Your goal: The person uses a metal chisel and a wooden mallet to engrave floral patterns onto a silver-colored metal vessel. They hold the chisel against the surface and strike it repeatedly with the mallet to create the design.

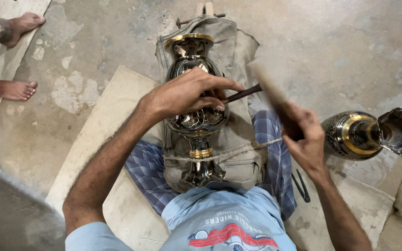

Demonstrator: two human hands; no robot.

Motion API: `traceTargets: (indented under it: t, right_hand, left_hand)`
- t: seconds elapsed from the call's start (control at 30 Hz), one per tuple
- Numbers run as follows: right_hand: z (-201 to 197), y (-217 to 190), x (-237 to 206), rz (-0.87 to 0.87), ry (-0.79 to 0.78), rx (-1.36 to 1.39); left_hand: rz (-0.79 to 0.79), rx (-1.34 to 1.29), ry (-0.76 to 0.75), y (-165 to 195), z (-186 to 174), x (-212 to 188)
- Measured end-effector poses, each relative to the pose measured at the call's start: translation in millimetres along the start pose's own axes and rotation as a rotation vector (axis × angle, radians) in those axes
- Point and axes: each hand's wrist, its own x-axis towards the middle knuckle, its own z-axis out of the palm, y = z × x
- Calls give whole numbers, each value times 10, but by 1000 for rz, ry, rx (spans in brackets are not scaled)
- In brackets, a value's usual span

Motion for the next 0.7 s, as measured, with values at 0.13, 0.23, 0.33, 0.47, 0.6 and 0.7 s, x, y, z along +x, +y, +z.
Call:
traceTargets:
  t: [0.13,0.23,0.33,0.47,0.6,0.7]
  right_hand:
    - [73,69,-12,44,166,221]
    - [82,106,-7,107,155,58]
    - [53,117,22,140,137,270]
    - [14,150,124,47,67,-103]
    - [-8,192,256,93,38,246]
    - [-69,176,372,102,-45,-8]
  left_hand:
    - [-15,12,-16,13,-8,4]
    - [-31,21,-23,23,-4,7]
    - [-68,13,-8,54,17,6]
    - [-97,68,42,123,38,0]
    - [-235,136,17,168,61,-19]
    - [-214,135,82,158,120,-40]
